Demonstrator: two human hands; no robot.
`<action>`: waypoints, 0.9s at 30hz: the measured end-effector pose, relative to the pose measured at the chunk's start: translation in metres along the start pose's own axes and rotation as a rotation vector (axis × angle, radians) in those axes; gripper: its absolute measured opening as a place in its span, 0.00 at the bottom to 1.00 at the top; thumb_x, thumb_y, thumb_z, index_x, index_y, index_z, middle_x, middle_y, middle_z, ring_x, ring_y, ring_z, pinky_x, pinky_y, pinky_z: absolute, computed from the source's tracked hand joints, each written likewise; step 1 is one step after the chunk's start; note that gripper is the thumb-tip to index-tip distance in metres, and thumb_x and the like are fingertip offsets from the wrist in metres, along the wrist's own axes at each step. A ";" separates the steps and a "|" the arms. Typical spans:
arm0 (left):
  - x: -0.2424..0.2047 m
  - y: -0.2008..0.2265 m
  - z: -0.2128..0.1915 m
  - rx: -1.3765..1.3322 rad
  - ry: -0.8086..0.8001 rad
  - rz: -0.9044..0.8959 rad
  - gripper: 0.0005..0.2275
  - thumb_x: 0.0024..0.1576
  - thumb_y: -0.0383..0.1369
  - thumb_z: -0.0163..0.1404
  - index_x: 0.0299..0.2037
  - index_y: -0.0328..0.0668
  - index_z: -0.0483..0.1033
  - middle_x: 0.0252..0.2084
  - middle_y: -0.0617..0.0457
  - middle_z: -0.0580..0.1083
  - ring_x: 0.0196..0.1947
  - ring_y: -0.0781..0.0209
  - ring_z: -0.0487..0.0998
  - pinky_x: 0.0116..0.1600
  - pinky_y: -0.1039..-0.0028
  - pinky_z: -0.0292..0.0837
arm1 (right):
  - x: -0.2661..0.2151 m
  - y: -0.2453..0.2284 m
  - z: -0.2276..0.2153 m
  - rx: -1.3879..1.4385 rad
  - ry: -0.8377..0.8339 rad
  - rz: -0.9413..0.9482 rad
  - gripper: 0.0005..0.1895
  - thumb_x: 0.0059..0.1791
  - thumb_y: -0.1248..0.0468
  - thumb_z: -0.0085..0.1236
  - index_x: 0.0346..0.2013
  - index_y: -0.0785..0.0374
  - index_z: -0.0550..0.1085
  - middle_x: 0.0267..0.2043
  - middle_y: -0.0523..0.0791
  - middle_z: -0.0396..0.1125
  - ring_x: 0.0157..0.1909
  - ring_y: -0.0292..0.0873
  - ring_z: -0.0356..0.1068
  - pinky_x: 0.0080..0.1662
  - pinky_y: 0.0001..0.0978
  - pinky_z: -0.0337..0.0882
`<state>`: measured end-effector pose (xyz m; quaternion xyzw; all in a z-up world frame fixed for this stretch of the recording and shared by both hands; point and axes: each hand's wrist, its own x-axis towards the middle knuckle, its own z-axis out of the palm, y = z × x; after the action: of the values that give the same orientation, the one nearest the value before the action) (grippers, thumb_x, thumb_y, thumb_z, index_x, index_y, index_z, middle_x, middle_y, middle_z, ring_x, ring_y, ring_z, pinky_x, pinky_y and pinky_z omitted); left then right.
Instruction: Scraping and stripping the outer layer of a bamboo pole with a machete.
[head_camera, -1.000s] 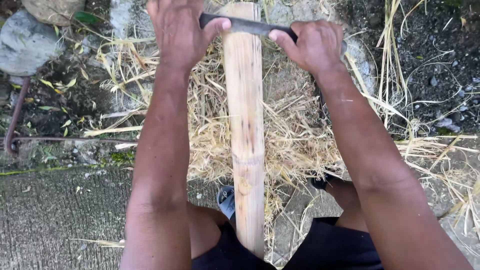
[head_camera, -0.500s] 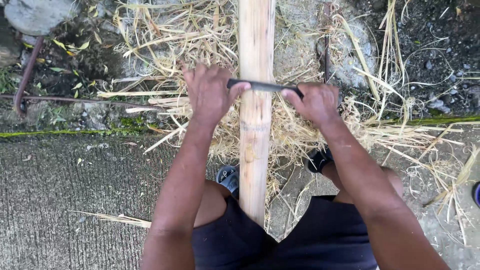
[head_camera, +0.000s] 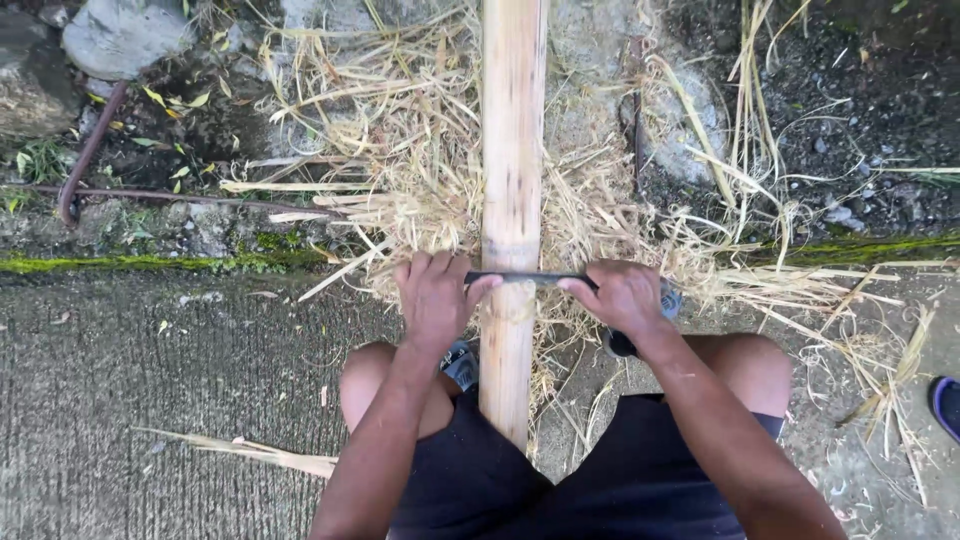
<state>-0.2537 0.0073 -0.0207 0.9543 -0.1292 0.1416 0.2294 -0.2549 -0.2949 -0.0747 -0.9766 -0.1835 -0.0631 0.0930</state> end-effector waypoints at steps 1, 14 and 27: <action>-0.001 0.000 -0.003 0.024 -0.024 0.013 0.20 0.53 0.55 0.54 0.32 0.44 0.80 0.31 0.53 0.73 0.38 0.55 0.69 0.46 0.60 0.57 | 0.000 -0.002 -0.005 -0.020 0.005 0.003 0.36 0.50 0.31 0.43 0.13 0.54 0.68 0.10 0.37 0.55 0.11 0.36 0.53 0.16 0.36 0.55; 0.138 -0.060 -0.040 0.450 -0.235 0.446 0.07 0.52 0.38 0.59 0.31 0.45 0.79 0.30 0.52 0.76 0.37 0.55 0.77 0.45 0.63 0.72 | 0.070 -0.051 -0.015 0.272 0.064 0.209 0.24 0.48 0.43 0.59 0.39 0.62 0.78 0.34 0.46 0.65 0.37 0.43 0.63 0.37 0.42 0.62; 0.169 -0.052 -0.014 0.475 -0.144 0.370 0.12 0.56 0.36 0.57 0.23 0.47 0.71 0.20 0.55 0.73 0.23 0.61 0.74 0.27 0.68 0.70 | 0.156 0.042 0.057 0.297 0.194 0.287 0.32 0.60 0.46 0.29 0.17 0.53 0.68 0.13 0.36 0.54 0.14 0.37 0.49 0.18 0.40 0.51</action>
<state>-0.0843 0.0278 0.0263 0.9490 -0.2799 0.1393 -0.0394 -0.0896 -0.2675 -0.1122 -0.9577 -0.0401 -0.1149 0.2608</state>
